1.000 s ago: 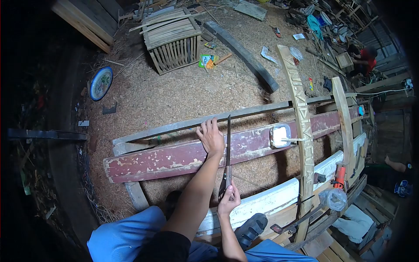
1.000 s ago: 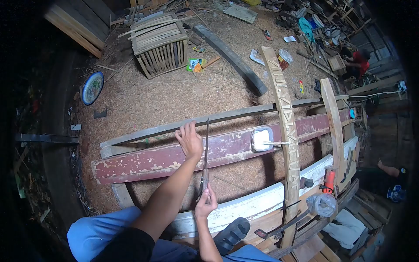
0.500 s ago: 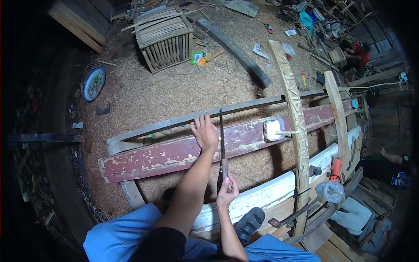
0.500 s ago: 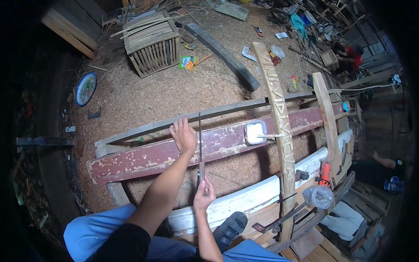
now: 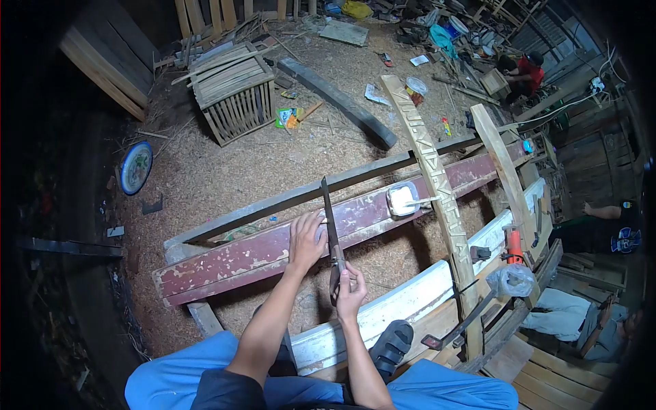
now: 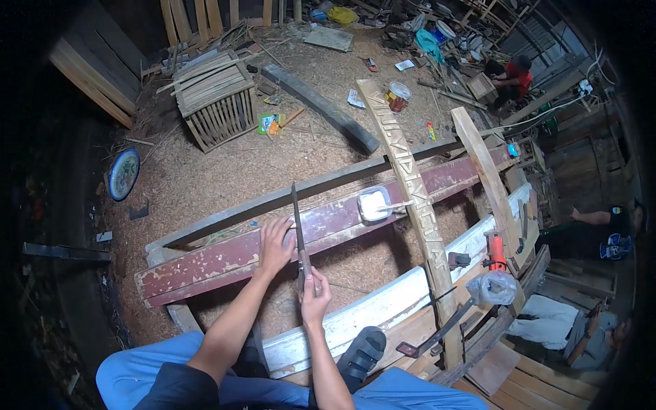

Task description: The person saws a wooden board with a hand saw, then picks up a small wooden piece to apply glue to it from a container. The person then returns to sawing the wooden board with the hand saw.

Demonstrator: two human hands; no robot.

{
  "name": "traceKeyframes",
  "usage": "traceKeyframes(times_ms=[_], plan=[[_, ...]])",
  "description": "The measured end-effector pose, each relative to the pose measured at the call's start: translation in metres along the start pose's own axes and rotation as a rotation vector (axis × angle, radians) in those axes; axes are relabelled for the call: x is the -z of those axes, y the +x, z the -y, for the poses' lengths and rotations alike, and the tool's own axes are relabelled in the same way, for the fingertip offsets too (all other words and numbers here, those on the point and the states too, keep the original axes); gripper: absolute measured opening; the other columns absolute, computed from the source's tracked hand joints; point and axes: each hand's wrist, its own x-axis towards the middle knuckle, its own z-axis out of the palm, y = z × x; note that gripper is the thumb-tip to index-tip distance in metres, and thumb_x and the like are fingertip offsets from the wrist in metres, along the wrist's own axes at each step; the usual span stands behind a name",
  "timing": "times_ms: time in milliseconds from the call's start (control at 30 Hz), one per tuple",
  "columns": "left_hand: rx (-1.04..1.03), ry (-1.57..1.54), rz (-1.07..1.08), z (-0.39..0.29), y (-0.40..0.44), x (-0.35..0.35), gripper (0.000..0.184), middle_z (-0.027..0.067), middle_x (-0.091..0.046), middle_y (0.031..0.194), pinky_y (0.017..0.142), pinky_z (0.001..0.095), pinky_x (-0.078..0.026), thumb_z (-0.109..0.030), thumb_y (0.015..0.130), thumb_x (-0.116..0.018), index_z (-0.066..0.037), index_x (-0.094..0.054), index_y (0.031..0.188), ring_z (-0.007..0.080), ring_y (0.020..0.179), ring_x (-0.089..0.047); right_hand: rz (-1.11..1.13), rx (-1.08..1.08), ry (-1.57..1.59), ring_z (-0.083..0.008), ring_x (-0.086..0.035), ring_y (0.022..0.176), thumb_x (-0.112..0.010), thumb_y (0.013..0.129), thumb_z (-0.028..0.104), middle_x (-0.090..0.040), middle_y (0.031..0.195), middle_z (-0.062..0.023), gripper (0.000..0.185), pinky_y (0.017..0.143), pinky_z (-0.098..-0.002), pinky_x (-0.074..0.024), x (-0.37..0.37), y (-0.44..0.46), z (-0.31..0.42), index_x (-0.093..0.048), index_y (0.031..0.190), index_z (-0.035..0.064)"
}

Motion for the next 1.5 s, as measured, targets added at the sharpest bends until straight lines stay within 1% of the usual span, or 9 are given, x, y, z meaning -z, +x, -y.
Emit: traceKeyframes(times_ms=[367,433,600,700,867,1067,1367,1433,1500], plan=[[-0.038,-0.007,-0.111,0.013,0.003,0.02,0.015,0.014,-0.067,0.096,0.084,0.0439,-0.048,-0.003,0.087,-0.069,-0.001,-0.069,0.102,0.0344,0.091,-0.063,0.094,-0.01,0.033,-0.003,-0.051,0.064,-0.062,0.103,0.022,-0.065,0.091,-0.0039,0.032,0.055,-0.0209,-0.0414,-0.002,-0.005,0.02,-0.062,0.126,-0.0001],[0.003,-0.067,-0.121,0.009,0.008,0.019,0.014,0.0143,-0.067,0.096,0.082,0.0423,-0.05,-0.005,0.089,-0.068,0.0,-0.069,0.103,0.0338,0.09,-0.064,-0.013,0.341,-0.067,-0.0056,-0.053,0.067,-0.061,0.104,0.02,-0.065,0.095,-0.0035,0.031,0.06,-0.0236,-0.0461,-0.01,0.006,0.022,-0.062,0.127,-0.001],[0.208,-0.316,-0.139,-0.02,0.019,0.027,0.017,0.0125,-0.069,0.101,0.078,0.0335,-0.053,-0.013,0.099,-0.064,0.001,-0.069,0.109,0.023,0.094,-0.067,-0.008,0.501,-0.424,-0.0367,-0.074,0.09,-0.063,0.099,0.017,-0.072,0.108,-0.027,0.035,0.077,-0.0426,-0.0571,-0.014,0.06,0.007,-0.061,0.129,0.0005],[0.286,-0.497,-0.176,-0.031,0.018,0.029,0.018,0.0142,-0.067,0.101,0.084,0.0379,-0.051,-0.011,0.099,-0.062,-0.003,-0.069,0.114,0.03,0.093,-0.065,0.071,0.574,-0.806,-0.0394,-0.073,0.087,-0.064,0.097,0.02,-0.072,0.096,-0.0265,0.04,0.072,-0.0438,-0.0571,-0.015,0.078,0.01,-0.06,0.133,0.0052],[0.486,-0.666,-0.156,-0.043,0.015,0.041,0.019,0.0132,-0.068,0.103,0.087,0.0356,-0.05,-0.01,0.098,-0.064,-0.001,-0.069,0.114,0.0279,0.099,-0.064,0.23,0.604,-1.132,-0.0339,-0.066,0.085,-0.066,0.095,0.023,-0.071,0.082,-0.0192,0.053,0.083,-0.048,-0.0432,-0.007,0.075,-0.008,-0.053,0.144,0.0087],[0.088,-0.364,-0.223,-0.075,0.035,0.066,0.014,0.0104,-0.068,0.102,0.088,0.0343,-0.05,-0.007,0.093,-0.069,-0.001,-0.071,0.106,0.0255,0.099,-0.062,0.191,0.553,-1.079,-0.0329,-0.065,0.1,-0.067,0.094,0.025,-0.072,0.094,-0.0193,0.06,0.09,-0.0475,-0.0407,-0.003,0.076,-0.015,-0.048,0.149,0.0084],[-0.167,-0.317,-0.266,-0.126,0.07,0.096,0.013,0.0109,-0.069,0.1,0.084,0.0345,-0.052,0.001,0.087,-0.074,-0.001,-0.071,0.1,0.025,0.097,-0.063,0.032,0.422,-1.02,-0.0352,-0.069,0.087,-0.064,0.097,0.031,-0.073,0.088,-0.0194,0.05,0.089,-0.0484,-0.0415,0.007,0.08,0.058,-0.058,0.139,0.0043],[-0.293,-0.307,-0.243,-0.138,0.077,0.104,0.014,0.0107,-0.069,0.099,0.084,0.0346,-0.052,0.002,0.086,-0.074,-0.001,-0.071,0.099,0.025,0.097,-0.063,0.095,0.261,-0.614,-0.0327,-0.069,0.078,-0.065,0.097,0.03,-0.072,0.081,-0.0181,0.043,0.081,-0.0415,-0.0463,0.013,0.088,0.082,-0.065,0.13,0.0022],[-0.306,-0.333,-0.243,-0.155,0.084,0.112,0.018,0.0071,-0.072,0.096,0.084,0.0371,-0.05,0.0,0.081,-0.078,-0.005,-0.072,0.098,0.0262,0.094,-0.062,0.136,0.3,-0.162,-0.0127,-0.06,0.066,-0.064,0.101,0.031,-0.065,0.071,-0.0074,0.033,0.062,-0.0268,-0.0444,0.015,0.09,0.109,-0.067,0.107,-0.0012]])
